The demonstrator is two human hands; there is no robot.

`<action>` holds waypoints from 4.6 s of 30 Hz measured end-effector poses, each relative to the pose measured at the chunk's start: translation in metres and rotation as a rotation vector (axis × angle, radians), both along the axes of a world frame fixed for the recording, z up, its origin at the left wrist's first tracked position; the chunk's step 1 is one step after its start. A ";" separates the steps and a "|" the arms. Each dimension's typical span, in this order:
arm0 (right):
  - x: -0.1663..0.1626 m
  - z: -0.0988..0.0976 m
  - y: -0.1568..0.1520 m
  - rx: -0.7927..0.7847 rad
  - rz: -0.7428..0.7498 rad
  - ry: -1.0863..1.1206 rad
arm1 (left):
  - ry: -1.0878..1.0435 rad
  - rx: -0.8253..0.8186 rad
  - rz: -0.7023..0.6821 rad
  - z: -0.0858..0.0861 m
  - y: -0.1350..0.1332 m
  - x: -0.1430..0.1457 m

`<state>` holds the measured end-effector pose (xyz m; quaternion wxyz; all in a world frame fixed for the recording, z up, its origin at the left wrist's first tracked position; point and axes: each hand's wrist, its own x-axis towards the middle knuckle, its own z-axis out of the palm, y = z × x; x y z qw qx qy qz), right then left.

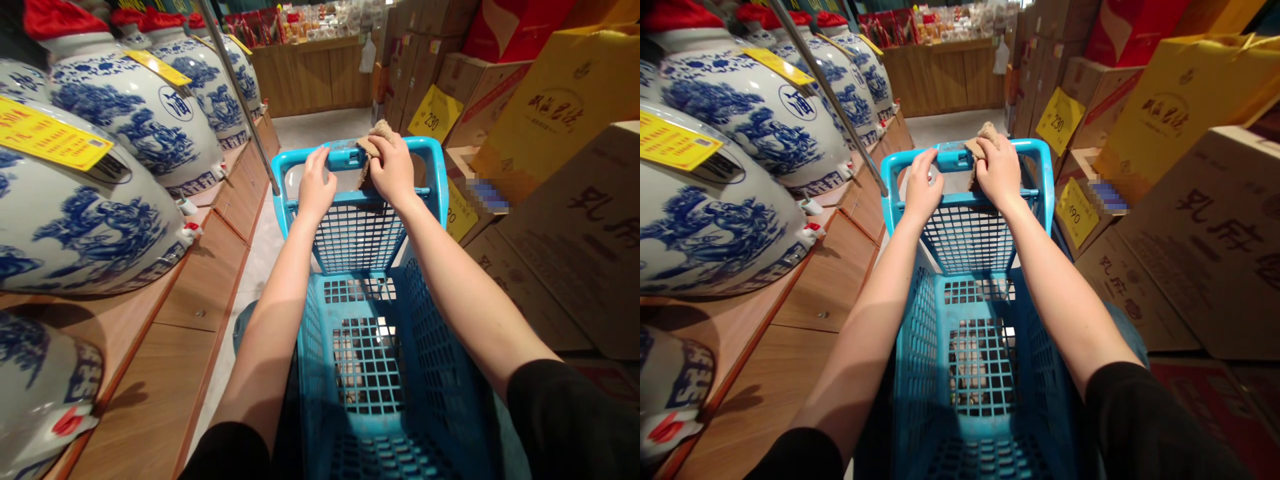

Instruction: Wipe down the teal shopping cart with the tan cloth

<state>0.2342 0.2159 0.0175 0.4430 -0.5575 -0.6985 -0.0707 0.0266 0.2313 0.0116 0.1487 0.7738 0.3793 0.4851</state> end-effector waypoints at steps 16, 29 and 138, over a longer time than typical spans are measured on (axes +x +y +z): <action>-0.013 0.002 -0.005 0.004 0.043 -0.055 | -0.005 -0.044 0.011 0.001 -0.002 0.000; -0.018 0.001 -0.006 0.009 0.072 -0.074 | -0.003 0.020 0.013 -0.001 0.000 -0.001; -0.005 0.001 -0.003 0.062 0.020 -0.090 | 0.008 -0.046 0.027 0.001 -0.002 0.000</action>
